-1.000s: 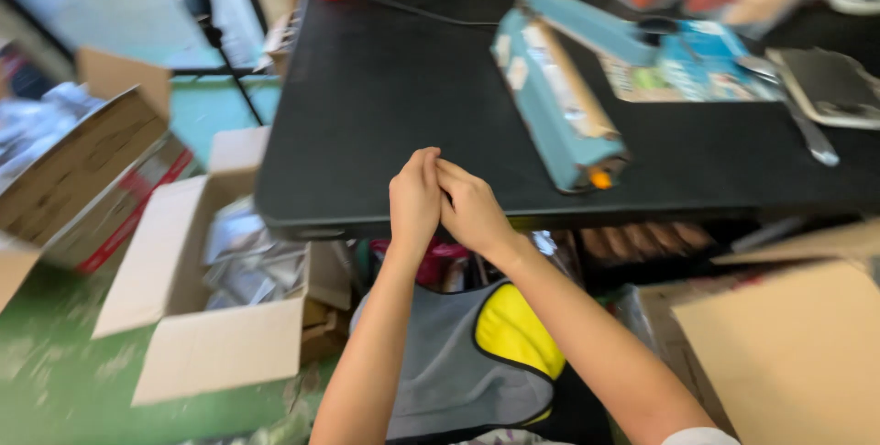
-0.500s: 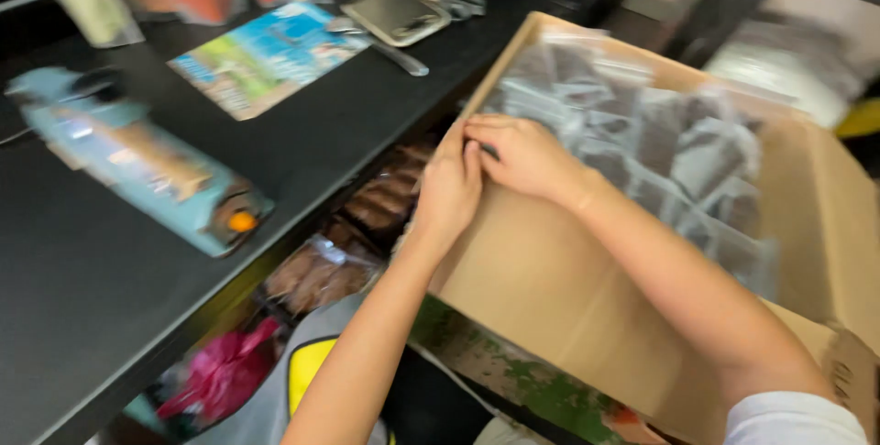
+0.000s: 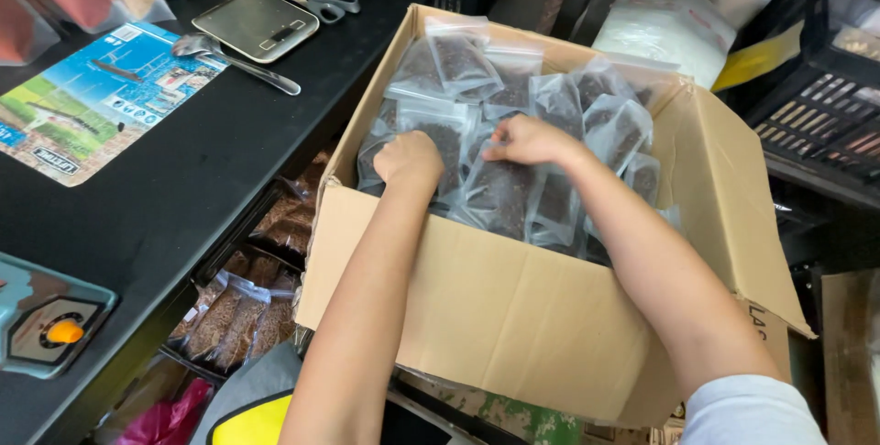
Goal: The person seals small plastic bags containing dark material using a heat sealer and then places the sealed bags into a larger cardboard box.
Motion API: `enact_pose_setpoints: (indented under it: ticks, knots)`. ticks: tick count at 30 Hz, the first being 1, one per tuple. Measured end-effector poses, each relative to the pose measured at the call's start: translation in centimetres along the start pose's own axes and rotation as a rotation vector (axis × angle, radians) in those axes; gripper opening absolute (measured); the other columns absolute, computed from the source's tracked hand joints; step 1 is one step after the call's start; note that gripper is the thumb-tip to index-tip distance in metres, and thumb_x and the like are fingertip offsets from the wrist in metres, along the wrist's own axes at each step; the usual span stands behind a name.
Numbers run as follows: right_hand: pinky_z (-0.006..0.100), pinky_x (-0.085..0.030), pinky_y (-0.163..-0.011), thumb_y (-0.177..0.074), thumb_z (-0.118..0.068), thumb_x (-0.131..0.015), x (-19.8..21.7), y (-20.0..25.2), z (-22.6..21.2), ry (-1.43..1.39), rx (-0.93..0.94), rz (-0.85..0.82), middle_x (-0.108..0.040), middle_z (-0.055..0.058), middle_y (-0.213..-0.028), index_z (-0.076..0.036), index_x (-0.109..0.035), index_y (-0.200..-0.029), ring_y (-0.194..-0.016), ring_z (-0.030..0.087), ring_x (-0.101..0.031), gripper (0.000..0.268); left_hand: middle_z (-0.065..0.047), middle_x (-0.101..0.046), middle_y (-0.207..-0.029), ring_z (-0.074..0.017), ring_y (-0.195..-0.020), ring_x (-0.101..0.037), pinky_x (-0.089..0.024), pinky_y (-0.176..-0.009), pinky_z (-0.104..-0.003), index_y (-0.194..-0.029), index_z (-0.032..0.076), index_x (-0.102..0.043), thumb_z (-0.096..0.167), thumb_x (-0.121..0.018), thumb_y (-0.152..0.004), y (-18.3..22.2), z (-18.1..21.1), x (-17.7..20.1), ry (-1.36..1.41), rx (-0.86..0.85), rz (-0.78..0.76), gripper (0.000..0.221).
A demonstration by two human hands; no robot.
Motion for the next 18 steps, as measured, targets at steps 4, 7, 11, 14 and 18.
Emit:
enact_pose_setpoints:
  ticks: [4, 7, 11, 14, 18]
  knots:
    - [0.025, -0.049, -0.081, -0.088, -0.019, -0.073, 2.1, 2.1, 2.4, -0.505, 0.146, -0.009, -0.073, -0.002, -0.088, -0.011, -0.077, -0.105, -0.082, 0.012, -0.064, 0.020, -0.018, -0.072, -0.122, -0.0412, -0.119, -0.067, -0.050, -0.101, -0.057, -0.128, -0.003, -0.066, 0.031, -0.062, -0.099, 2.4, 0.3, 2.9, 0.059, 0.050, -0.062, 0.044]
    - [0.023, -0.049, -0.078, -0.090, -0.013, -0.072, 7.3, 6.5, 0.9, -0.601, 0.249, 0.190, -0.071, -0.003, -0.089, -0.014, -0.077, -0.103, -0.082, 0.008, -0.060, 0.014, -0.017, -0.071, -0.125, -0.0416, -0.122, -0.065, -0.048, -0.103, -0.059, -0.129, 0.000, -0.067, 0.037, -0.067, -0.095, 3.1, 0.0, 3.8, 0.076, 0.085, -0.076, 0.049]
    - [0.022, -0.048, -0.082, -0.109, -0.009, -0.061, 11.3, 9.1, 1.8, -0.719, 0.206, 0.555, -0.065, -0.006, -0.091, -0.018, -0.065, -0.099, -0.083, 0.004, -0.056, 0.014, -0.013, -0.058, -0.145, -0.0360, -0.137, -0.050, -0.046, -0.107, -0.046, -0.143, 0.013, -0.054, 0.047, -0.077, -0.089, 5.4, -0.6, 5.1, 0.155, 0.188, -0.205, 0.067]
    - [0.025, -0.044, -0.077, -0.111, -0.019, -0.062, 10.8, 10.6, -1.0, -0.558, 0.376, 0.783, -0.060, -0.004, -0.093, -0.017, -0.060, -0.098, -0.085, 0.009, -0.055, 0.013, -0.017, -0.055, -0.147, -0.0387, -0.139, -0.047, -0.044, -0.109, -0.049, -0.146, 0.010, -0.043, 0.044, -0.071, -0.092, 5.5, -0.5, 4.3, 0.231, 0.169, -0.219, 0.069]
    - [0.039, -0.056, -0.076, -0.094, -0.023, -0.075, 4.5, 10.4, -8.0, -0.245, 0.616, 0.306, -0.075, 0.005, -0.088, -0.014, -0.066, -0.089, -0.094, 0.026, -0.072, 0.014, -0.029, -0.045, -0.154, -0.0465, -0.148, -0.036, -0.026, -0.121, -0.061, -0.153, -0.009, -0.038, 0.056, -0.003, -0.104, 7.1, 0.3, 5.9, 0.444, 0.094, -0.239, 0.089]
Point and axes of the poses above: each hand's wrist, its own y-axis away from the middle knuckle, its own x-axis out of the back of the hand, z = x × y, the point moved 5 cm from there along -y, towards the middle knuckle
